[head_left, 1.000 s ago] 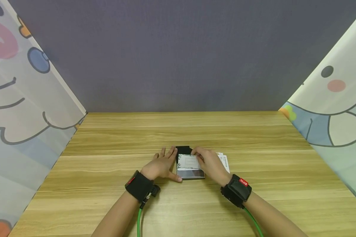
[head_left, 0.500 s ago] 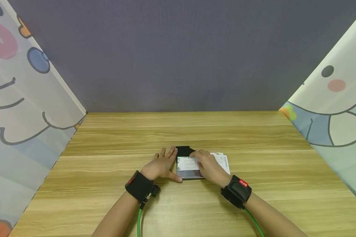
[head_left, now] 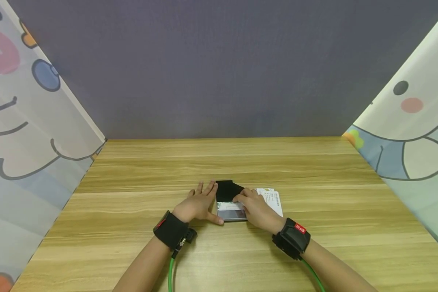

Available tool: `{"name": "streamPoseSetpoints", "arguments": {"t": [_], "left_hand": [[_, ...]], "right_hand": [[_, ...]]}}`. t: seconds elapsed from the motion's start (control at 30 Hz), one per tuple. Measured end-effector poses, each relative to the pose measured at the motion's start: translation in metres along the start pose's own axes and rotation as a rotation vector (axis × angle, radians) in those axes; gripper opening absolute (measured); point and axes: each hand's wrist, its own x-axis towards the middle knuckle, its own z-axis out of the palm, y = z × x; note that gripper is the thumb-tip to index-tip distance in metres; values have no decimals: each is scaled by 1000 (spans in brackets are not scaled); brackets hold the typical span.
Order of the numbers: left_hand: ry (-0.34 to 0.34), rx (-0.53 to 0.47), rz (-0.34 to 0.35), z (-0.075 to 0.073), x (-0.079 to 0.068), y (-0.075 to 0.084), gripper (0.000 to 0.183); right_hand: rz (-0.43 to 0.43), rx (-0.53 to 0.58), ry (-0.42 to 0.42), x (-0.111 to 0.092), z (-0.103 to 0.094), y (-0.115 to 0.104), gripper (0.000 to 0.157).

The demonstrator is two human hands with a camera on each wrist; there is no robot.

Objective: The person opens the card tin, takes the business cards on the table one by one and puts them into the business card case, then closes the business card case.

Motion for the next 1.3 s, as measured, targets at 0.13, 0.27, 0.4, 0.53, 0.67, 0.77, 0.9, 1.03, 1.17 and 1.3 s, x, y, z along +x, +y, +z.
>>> {"name": "streamPoseSetpoints", "arguments": {"t": [0.13, 0.27, 0.4, 0.53, 0.67, 0.77, 0.9, 1.03, 1.17, 1.3], "left_hand": [[4, -7, 2, 0, 0, 0, 112], [1, 2, -2, 0, 1, 0, 113], [-3, 8, -6, 0, 1, 0, 114], [-1, 4, 0, -1, 1, 0, 113], [0, 1, 9, -1, 0, 0, 113], [1, -2, 13, 0, 0, -1, 113], [2, -1, 10, 1, 0, -2, 113], [0, -5, 5, 2, 0, -3, 113], [-2, -3, 2, 2, 1, -3, 114], [-2, 0, 1, 1, 1, -3, 114]], "right_hand": [[7, 5, -10, -1, 0, 0, 32], [19, 12, -3, -2, -1, 0, 29], [57, 13, 16, -5, -4, 2, 29], [112, -5, 45, -9, -8, 7, 32], [176, -38, 91, -14, -12, 15, 36], [214, -75, 122, -18, -15, 22, 38], [254, -132, 139, -23, -18, 29, 42], [298, -150, 122, -29, -23, 31, 51], [342, -162, 86, -34, -26, 32, 60], [373, -172, 61, -38, -28, 33, 65]]}}
